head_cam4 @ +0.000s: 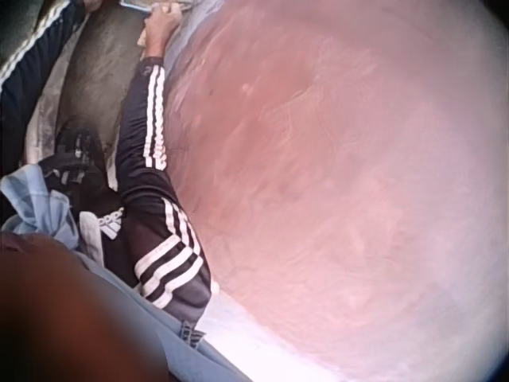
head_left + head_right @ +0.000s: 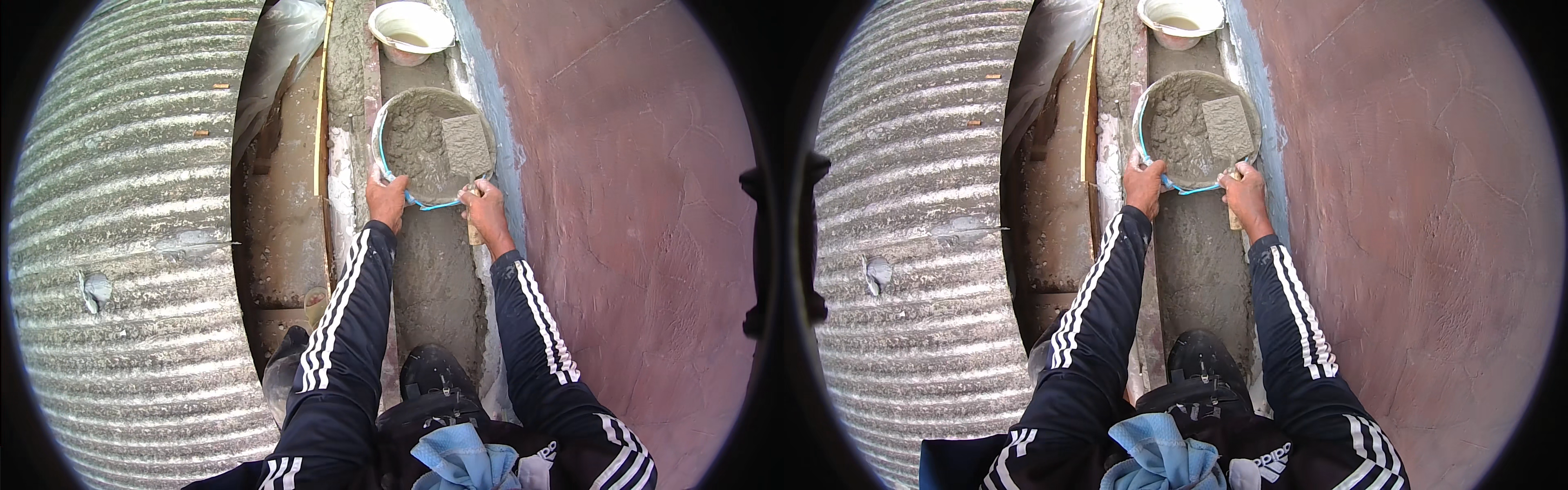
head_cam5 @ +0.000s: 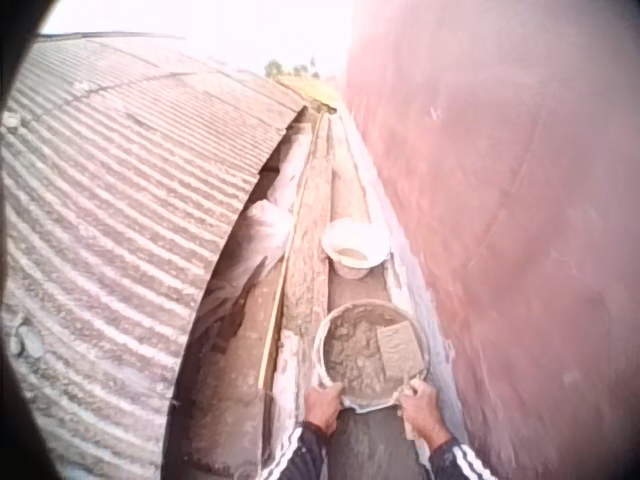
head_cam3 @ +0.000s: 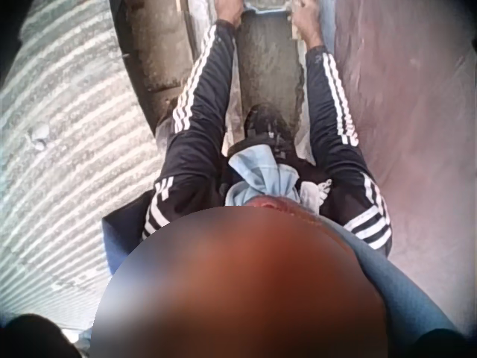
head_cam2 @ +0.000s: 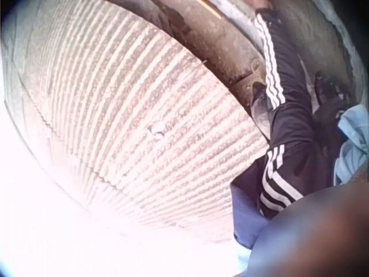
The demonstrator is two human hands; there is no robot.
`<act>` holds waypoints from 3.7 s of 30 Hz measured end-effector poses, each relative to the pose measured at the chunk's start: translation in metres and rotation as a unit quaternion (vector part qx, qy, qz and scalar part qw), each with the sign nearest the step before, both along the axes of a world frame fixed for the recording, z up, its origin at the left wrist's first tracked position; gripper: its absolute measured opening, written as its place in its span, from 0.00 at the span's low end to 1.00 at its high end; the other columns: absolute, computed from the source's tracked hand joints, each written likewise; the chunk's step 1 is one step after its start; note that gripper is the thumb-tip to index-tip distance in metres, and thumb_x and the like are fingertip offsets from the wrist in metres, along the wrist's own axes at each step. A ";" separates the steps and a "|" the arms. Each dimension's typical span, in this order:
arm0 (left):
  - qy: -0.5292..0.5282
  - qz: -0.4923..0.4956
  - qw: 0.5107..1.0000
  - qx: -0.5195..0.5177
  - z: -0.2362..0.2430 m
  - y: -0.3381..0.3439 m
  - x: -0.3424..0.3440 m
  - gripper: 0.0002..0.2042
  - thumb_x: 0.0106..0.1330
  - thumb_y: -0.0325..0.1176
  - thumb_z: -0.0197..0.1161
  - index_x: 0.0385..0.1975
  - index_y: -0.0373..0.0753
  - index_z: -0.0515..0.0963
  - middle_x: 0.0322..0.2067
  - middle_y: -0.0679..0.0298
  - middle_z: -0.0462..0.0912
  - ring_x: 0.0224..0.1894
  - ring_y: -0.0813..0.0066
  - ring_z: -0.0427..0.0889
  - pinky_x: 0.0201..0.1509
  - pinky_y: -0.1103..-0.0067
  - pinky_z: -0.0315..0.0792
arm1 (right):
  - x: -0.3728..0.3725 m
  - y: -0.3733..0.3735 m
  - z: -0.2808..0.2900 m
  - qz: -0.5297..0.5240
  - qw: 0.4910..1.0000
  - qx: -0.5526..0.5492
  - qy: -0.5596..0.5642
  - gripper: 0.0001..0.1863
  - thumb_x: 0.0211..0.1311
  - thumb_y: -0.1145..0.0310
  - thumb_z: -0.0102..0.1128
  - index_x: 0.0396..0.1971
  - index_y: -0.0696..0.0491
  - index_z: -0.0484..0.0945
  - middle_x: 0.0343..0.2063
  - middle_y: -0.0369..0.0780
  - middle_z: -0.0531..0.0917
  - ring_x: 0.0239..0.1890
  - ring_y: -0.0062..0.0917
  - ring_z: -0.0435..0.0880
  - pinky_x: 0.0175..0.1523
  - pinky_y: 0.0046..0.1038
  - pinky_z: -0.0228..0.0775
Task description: The person scoops wet cement from a bucket with a trowel and spreads it along the roof ridge between corrugated and tiled sections. They repeatedly add and smooth the cement to form a continuous seal.
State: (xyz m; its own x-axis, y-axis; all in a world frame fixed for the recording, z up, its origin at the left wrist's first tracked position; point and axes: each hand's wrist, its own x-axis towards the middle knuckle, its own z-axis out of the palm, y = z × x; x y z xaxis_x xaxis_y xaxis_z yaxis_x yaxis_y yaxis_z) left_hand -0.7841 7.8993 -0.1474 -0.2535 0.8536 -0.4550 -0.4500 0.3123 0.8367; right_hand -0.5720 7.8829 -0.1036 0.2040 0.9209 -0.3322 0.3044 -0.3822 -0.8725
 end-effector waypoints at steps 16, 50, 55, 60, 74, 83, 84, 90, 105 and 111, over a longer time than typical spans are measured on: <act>-0.105 -0.144 0.984 -0.028 0.026 -0.182 -0.037 0.44 0.58 0.10 0.59 0.80 0.31 0.58 0.50 0.61 0.85 0.41 0.76 0.84 0.43 0.79 0.78 | 0.023 -0.186 0.094 0.198 0.848 -0.112 -0.478 0.16 0.65 0.68 0.65 0.49 0.62 0.83 0.43 0.59 0.88 0.46 0.57 0.89 0.55 0.54 0.79; -0.059 -0.167 0.984 0.016 -0.004 -0.195 -0.043 0.46 0.56 0.14 0.67 0.79 0.25 0.58 0.62 0.55 0.81 0.56 0.69 0.82 0.58 0.75 0.80 | -0.015 -0.102 0.011 0.247 0.938 -0.239 -0.045 0.12 0.65 0.71 0.67 0.39 0.67 0.83 0.22 0.38 0.80 0.20 0.21 0.80 0.22 0.29 0.71; -0.036 -0.181 0.983 0.001 0.004 -0.195 -0.047 0.46 0.54 0.16 0.70 0.78 0.24 0.61 0.59 0.55 0.82 0.56 0.69 0.83 0.59 0.75 0.79 | -0.001 -0.128 0.027 0.198 0.956 -0.214 0.035 0.09 0.70 0.69 0.69 0.39 0.61 0.84 0.23 0.32 0.80 0.22 0.14 0.77 0.25 0.23 0.70; 0.060 -0.201 0.978 -0.004 -0.013 -0.195 -0.050 0.48 0.52 0.26 0.78 0.77 0.24 0.63 0.62 0.51 0.77 0.61 0.62 0.81 0.64 0.72 0.77 | 0.002 -0.132 0.063 0.178 0.967 -0.181 0.030 0.08 0.70 0.69 0.69 0.41 0.59 0.84 0.23 0.31 0.80 0.23 0.12 0.77 0.25 0.20 0.69; 0.285 -0.123 0.951 0.007 0.002 -0.194 -0.027 0.35 0.54 0.38 0.77 0.63 0.32 0.78 0.56 0.47 0.78 0.63 0.46 0.76 0.70 0.60 0.70 | -0.157 0.127 0.090 0.498 0.827 -0.060 -0.253 0.09 0.68 0.72 0.61 0.34 0.61 0.86 0.29 0.48 0.87 0.31 0.36 0.90 0.36 0.39 0.86; 0.330 -0.113 0.937 -0.009 -0.001 -0.181 -0.027 0.34 0.54 0.36 0.73 0.63 0.28 0.77 0.58 0.44 0.80 0.62 0.45 0.78 0.70 0.61 0.70 | -0.189 0.139 0.129 0.635 0.440 0.157 -0.615 0.15 0.67 0.68 0.58 0.37 0.59 0.92 0.43 0.51 0.92 0.46 0.50 0.92 0.53 0.45 0.86; 0.294 -0.111 0.949 0.029 -0.002 -0.173 -0.030 0.34 0.54 0.34 0.72 0.64 0.28 0.77 0.57 0.46 0.81 0.61 0.50 0.80 0.70 0.64 0.71 | -0.171 0.121 0.143 0.560 0.597 0.104 -0.564 0.16 0.66 0.67 0.58 0.40 0.61 0.91 0.43 0.54 0.91 0.45 0.51 0.92 0.53 0.46 0.85; 0.013 -0.173 0.984 0.042 -0.011 -0.119 -0.040 0.34 0.56 0.19 0.62 0.69 0.33 0.77 0.45 0.68 0.85 0.41 0.80 0.79 0.47 0.81 0.74 | -0.035 -0.046 0.182 0.243 0.914 -0.114 -0.304 0.26 0.60 0.63 0.62 0.51 0.69 0.83 0.41 0.64 0.88 0.47 0.58 0.90 0.56 0.46 0.80; -0.063 -0.217 0.971 0.083 0.005 -0.133 -0.046 0.35 0.52 0.13 0.56 0.67 0.30 0.79 0.45 0.73 0.85 0.35 0.85 0.75 0.37 0.85 0.69 | -0.035 -0.106 0.063 0.424 0.769 -0.109 -0.465 0.13 0.64 0.75 0.59 0.42 0.60 0.90 0.46 0.57 0.90 0.52 0.51 0.90 0.58 0.48 0.82; -0.079 -0.205 0.973 0.070 0.001 -0.141 -0.043 0.39 0.50 0.12 0.54 0.70 0.31 0.77 0.48 0.71 0.86 0.37 0.85 0.77 0.39 0.86 0.71 | -0.013 -0.131 0.067 0.345 0.769 -0.122 -0.524 0.13 0.65 0.72 0.59 0.42 0.57 0.91 0.48 0.54 0.90 0.52 0.54 0.90 0.57 0.47 0.83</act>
